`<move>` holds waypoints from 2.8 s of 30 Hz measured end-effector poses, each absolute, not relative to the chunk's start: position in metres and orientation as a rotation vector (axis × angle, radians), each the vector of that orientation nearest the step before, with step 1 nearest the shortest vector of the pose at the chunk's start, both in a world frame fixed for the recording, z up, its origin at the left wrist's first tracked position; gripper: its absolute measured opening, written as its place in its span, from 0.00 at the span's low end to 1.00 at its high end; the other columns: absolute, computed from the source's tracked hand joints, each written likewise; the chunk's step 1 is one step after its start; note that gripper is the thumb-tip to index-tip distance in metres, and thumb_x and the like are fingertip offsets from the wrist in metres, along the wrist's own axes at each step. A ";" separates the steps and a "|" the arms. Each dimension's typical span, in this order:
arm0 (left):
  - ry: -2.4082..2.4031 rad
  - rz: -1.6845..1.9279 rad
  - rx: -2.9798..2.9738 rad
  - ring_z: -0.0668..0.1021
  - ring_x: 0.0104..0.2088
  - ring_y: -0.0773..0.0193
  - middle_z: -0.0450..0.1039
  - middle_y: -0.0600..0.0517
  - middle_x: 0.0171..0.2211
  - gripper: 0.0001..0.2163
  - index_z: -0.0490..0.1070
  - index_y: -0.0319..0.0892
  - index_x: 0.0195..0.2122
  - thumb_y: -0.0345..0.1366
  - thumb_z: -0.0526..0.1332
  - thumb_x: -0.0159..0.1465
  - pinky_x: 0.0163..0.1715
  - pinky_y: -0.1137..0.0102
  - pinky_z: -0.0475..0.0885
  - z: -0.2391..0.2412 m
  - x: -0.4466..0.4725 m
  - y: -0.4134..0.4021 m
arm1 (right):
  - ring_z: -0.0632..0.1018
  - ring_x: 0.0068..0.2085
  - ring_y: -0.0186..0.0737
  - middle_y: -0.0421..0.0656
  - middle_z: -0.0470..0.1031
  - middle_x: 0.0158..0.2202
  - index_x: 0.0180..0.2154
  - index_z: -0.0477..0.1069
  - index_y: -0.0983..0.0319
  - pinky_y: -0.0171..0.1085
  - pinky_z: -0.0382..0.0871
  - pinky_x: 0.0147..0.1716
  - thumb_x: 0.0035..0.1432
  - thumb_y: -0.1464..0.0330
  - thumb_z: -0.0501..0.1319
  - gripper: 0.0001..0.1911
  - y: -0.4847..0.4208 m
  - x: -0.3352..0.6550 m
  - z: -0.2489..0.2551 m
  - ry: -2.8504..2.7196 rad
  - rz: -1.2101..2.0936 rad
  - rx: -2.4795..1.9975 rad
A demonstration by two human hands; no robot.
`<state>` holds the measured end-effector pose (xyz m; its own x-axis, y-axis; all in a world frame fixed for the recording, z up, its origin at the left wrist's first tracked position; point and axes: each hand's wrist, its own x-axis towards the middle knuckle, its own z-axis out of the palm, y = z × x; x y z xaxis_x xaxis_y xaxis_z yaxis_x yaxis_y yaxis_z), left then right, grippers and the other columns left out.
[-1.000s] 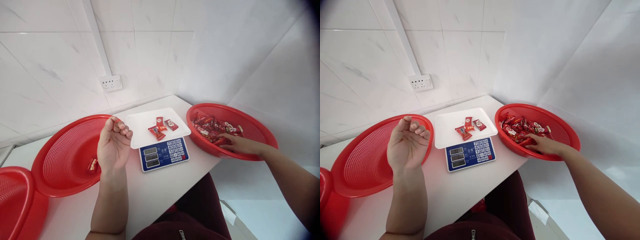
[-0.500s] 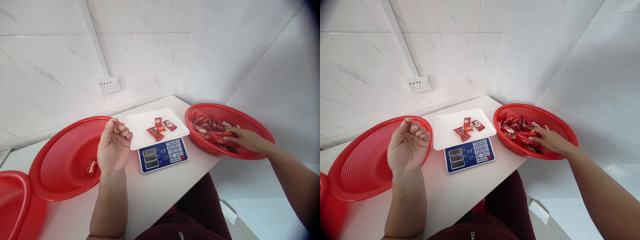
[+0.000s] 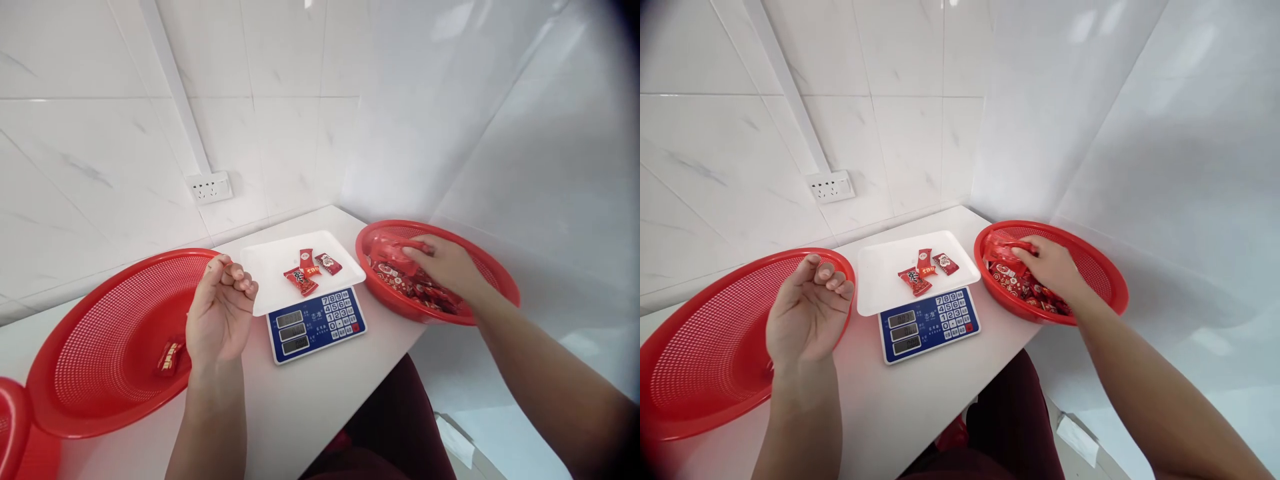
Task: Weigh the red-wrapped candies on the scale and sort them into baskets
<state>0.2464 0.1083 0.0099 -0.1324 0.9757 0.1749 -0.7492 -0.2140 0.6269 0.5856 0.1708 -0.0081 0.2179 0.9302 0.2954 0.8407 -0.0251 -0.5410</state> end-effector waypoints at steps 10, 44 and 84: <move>0.453 1.695 0.652 0.70 0.23 0.74 0.66 0.56 0.22 0.02 0.69 0.42 0.30 0.32 0.58 0.59 0.25 0.79 0.69 0.012 0.246 0.105 | 0.77 0.36 0.39 0.47 0.74 0.46 0.52 0.64 0.60 0.39 0.72 0.37 0.56 0.65 0.55 0.21 0.188 0.513 -0.034 -1.675 0.513 -1.469; 0.585 1.613 0.642 0.70 0.22 0.74 0.68 0.57 0.21 0.04 0.68 0.43 0.30 0.34 0.56 0.60 0.25 0.78 0.67 0.000 0.265 0.121 | 0.70 0.25 0.34 0.39 0.70 0.22 0.23 0.65 0.60 0.32 0.63 0.25 0.59 0.60 0.51 0.16 0.095 0.481 -0.172 -2.014 0.843 -1.278; 0.621 1.541 0.638 0.70 0.22 0.74 0.67 0.58 0.22 0.02 0.67 0.42 0.31 0.33 0.58 0.58 0.25 0.78 0.67 -0.007 0.280 0.122 | 0.69 0.24 0.33 0.39 0.69 0.21 0.23 0.65 0.60 0.31 0.61 0.24 0.59 0.60 0.51 0.16 0.095 0.482 -0.175 -2.014 0.814 -1.254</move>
